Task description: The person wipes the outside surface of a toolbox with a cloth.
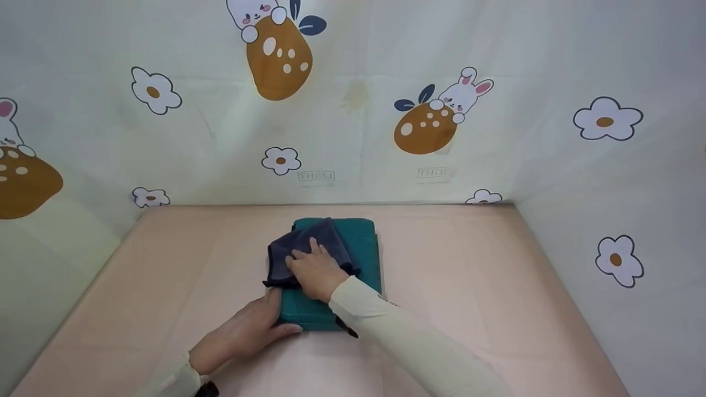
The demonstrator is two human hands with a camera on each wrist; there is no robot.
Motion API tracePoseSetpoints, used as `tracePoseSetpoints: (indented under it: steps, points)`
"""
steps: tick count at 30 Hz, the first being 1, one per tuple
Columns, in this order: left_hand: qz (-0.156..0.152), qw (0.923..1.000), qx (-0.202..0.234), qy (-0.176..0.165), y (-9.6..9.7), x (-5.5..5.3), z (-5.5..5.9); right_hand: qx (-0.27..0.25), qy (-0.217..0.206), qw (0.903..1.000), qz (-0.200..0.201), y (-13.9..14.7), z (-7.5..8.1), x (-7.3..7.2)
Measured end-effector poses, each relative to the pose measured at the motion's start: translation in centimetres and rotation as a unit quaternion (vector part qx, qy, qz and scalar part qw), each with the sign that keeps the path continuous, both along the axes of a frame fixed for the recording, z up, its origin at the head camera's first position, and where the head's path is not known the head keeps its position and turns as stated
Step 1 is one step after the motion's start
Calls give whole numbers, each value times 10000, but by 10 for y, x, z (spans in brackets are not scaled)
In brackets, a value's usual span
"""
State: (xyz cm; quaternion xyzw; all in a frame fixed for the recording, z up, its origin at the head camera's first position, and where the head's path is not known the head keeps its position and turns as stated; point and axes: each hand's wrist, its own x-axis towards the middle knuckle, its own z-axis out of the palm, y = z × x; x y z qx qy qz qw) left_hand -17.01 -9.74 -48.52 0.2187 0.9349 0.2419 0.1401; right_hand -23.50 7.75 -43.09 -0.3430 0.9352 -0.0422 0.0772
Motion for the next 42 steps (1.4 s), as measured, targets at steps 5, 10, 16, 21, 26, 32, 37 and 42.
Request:
tracePoseSetpoints:
  steps: [5,10,16,21,26,32,37,42]
  points:
    - [24,10000,3,-58,0,0,1,-134,-26,9999,31,2,-1,1]
    - [-44,10000,-26,75,0,2,1,-252,181,9991,302,6,-4,6]
    - [-139,9997,-96,149,1,1,1,-403,211,9980,442,11,-8,13]
    - [-182,9995,-210,149,1,1,1,-580,144,9974,390,14,-10,19]
    - [-256,9987,-283,333,0,2,1,-758,96,9964,372,18,-10,25]
    - [-297,9978,-281,524,-1,5,2,-777,47,9961,427,21,-11,29]
    - [-326,9976,-334,511,-1,6,2,-796,74,9952,563,24,-12,34]
    - [-354,9975,-368,482,-1,5,1,-810,158,9941,700,27,-13,39]
